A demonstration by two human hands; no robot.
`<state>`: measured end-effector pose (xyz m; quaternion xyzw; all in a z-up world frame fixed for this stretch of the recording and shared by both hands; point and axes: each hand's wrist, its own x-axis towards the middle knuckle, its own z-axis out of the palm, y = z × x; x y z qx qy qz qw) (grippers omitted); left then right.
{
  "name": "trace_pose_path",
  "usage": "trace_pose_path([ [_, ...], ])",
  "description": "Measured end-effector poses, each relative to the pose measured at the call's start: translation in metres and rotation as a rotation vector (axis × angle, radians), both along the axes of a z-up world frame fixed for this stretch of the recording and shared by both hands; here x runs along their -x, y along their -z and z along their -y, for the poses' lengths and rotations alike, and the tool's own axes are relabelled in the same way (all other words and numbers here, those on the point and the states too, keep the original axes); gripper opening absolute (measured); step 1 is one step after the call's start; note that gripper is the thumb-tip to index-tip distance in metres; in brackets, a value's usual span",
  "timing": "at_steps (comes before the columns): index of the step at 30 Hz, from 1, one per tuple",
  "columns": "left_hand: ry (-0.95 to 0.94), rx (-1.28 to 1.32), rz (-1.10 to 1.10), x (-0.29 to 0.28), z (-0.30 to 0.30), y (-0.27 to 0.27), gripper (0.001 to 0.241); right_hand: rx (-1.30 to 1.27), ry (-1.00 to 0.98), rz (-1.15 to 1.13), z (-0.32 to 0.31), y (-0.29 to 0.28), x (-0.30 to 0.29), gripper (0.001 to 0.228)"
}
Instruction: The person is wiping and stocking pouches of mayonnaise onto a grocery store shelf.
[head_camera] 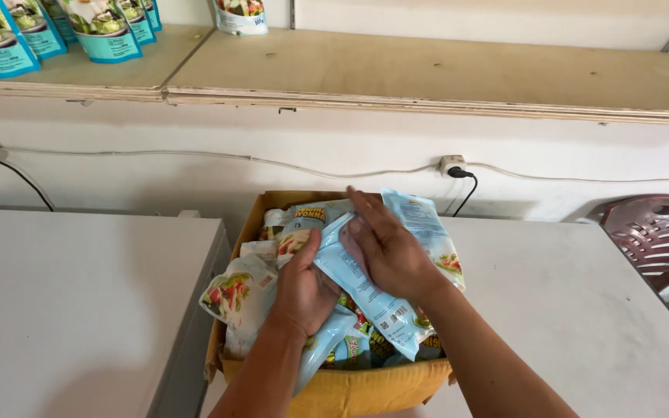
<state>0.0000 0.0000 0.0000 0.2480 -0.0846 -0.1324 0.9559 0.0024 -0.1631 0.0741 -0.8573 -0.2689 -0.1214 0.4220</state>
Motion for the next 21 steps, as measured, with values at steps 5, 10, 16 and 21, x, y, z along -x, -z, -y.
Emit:
trace_pose_path([
  [5, -0.062, 0.015, -0.042, 0.009, 0.002, -0.016, 0.056, 0.01, 0.33, 0.225, -0.015, -0.013, 0.008, 0.054],
  [10, -0.114, 0.049, -0.075, 0.007, 0.003, 0.0, 0.049, 0.335, 0.046, 0.392, -0.037, -0.013, 0.015, 0.047],
  [16, -0.048, -0.017, 0.071, 0.012, 0.0, -0.01, 0.058, 0.222, 0.282, 0.041, -0.022, -0.01, -0.033, 0.045],
  [21, -0.113, -0.035, -0.071, 0.016, 0.002, -0.031, 0.061, -0.124, 0.369, 0.218, 0.004, -0.009, -0.056, 0.034],
])
